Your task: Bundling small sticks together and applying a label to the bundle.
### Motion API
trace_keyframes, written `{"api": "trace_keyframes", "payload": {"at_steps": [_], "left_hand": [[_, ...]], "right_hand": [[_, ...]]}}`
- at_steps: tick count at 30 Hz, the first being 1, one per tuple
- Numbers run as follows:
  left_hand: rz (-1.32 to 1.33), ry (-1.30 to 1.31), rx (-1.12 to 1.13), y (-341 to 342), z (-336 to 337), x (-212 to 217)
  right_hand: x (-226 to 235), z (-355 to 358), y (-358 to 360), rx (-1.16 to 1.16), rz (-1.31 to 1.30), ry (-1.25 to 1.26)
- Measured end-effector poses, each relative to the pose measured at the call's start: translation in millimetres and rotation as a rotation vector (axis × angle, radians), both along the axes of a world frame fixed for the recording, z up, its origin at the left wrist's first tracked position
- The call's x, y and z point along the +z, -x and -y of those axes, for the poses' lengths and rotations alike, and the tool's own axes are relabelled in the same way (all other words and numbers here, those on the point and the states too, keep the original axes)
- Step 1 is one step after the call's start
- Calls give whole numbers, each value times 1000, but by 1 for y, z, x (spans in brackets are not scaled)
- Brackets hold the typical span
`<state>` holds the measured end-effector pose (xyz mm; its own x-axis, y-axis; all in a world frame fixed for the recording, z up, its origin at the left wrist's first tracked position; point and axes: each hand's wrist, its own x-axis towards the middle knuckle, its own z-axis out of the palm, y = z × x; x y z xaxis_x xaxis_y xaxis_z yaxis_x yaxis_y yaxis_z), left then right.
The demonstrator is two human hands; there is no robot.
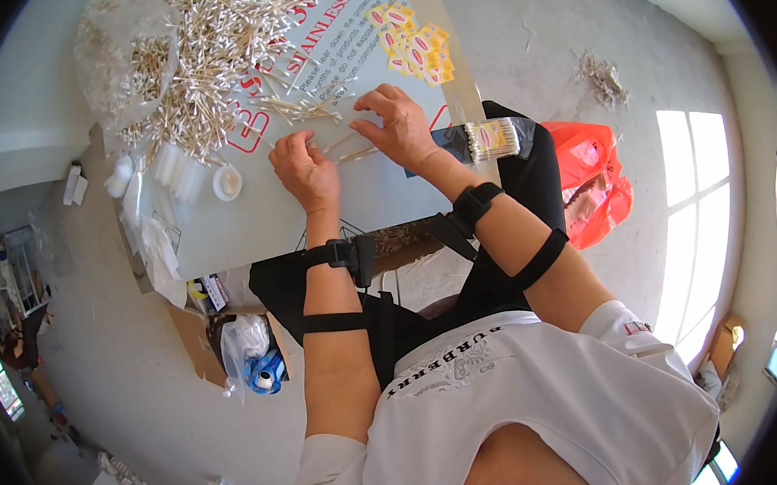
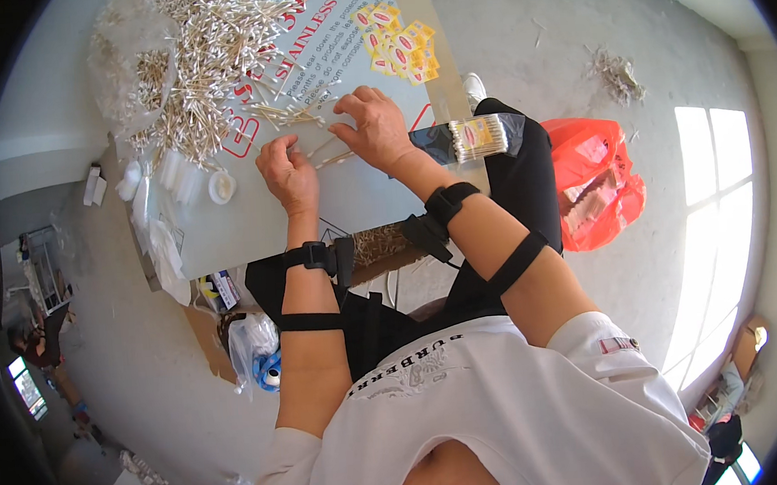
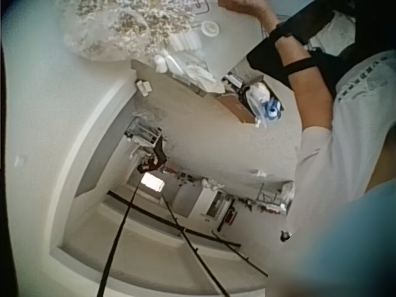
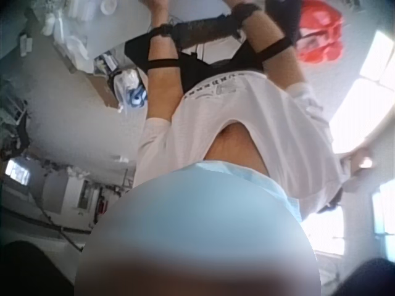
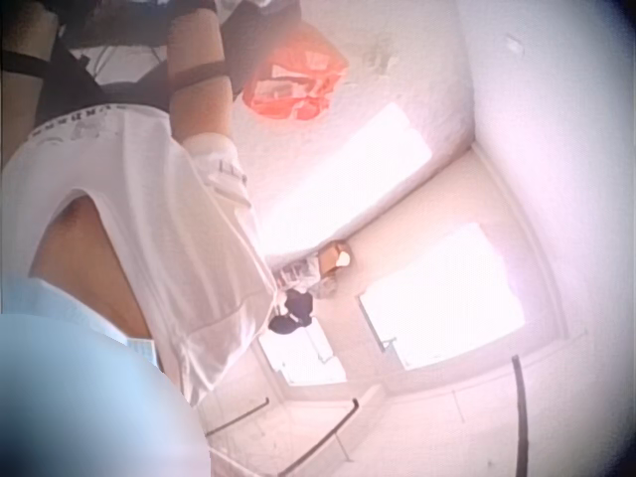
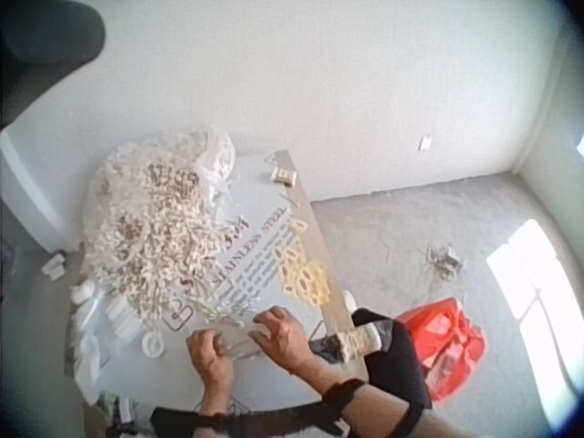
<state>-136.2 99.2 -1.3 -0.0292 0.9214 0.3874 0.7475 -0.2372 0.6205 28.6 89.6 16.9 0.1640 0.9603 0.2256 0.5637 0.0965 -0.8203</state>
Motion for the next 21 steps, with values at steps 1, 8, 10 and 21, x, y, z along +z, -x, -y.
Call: {"api": "trace_keyframes", "payload": {"at_steps": [1, 8, 10, 21], "left_hand": [[-23, -10, -16, 2, 3, 1], [-9, -70, -87, 0, 21, -2], [20, -49, -90, 4, 21, -4], [63, -72, -90, 2, 26, -2]], "right_hand": [[5, -9, 3, 39, 134, -39], [-1, -57, 11, 145, 354, 23], [1, -57, 6, 140, 260, 64], [-3, -31, -30, 447, 279, -96]]}}
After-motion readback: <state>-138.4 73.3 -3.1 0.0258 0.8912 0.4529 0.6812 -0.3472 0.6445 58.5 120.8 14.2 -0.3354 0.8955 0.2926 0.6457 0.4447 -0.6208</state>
